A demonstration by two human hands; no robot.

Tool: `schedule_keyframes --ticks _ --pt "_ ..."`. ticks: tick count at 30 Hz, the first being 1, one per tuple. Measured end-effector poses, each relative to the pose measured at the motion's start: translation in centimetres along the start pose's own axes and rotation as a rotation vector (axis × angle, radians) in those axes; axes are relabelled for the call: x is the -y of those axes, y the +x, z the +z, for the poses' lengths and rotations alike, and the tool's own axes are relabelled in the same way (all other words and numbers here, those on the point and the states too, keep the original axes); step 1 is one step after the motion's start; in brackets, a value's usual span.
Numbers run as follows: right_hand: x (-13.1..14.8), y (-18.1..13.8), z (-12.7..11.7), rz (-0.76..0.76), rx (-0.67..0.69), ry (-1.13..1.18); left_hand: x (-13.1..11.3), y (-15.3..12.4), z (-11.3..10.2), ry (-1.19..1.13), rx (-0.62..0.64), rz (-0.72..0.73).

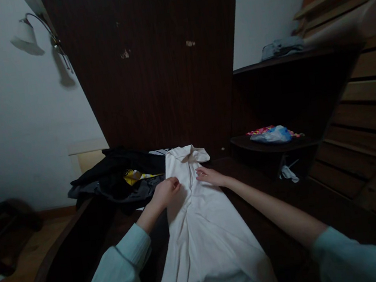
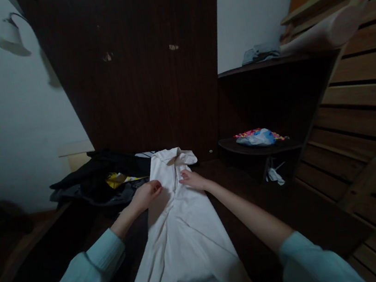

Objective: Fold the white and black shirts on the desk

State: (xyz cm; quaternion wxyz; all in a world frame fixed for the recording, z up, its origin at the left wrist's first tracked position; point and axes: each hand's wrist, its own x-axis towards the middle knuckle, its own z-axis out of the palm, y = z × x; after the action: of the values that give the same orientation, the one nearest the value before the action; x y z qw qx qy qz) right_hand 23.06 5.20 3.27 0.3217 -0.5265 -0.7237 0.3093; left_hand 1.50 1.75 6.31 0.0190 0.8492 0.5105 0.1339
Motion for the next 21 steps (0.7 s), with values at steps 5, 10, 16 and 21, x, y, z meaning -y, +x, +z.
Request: schedule_keyframes --ticks 5,10,16,21 --pt "0.3 -9.2 1.4 -0.014 0.051 -0.051 -0.4 -6.7 0.7 -0.055 0.246 -0.075" --pt "1.0 -16.4 2.6 0.020 0.159 -0.305 -1.5 -11.0 1.9 -0.091 0.328 -0.165" --pt "-0.2 -19.6 2.5 0.070 0.103 -0.498 -2.8 -13.3 2.4 -0.173 0.301 -0.290" --pt "0.7 -20.5 0.0 0.218 -0.046 -0.524 -4.7 -13.8 1.3 -0.172 0.184 -0.394"
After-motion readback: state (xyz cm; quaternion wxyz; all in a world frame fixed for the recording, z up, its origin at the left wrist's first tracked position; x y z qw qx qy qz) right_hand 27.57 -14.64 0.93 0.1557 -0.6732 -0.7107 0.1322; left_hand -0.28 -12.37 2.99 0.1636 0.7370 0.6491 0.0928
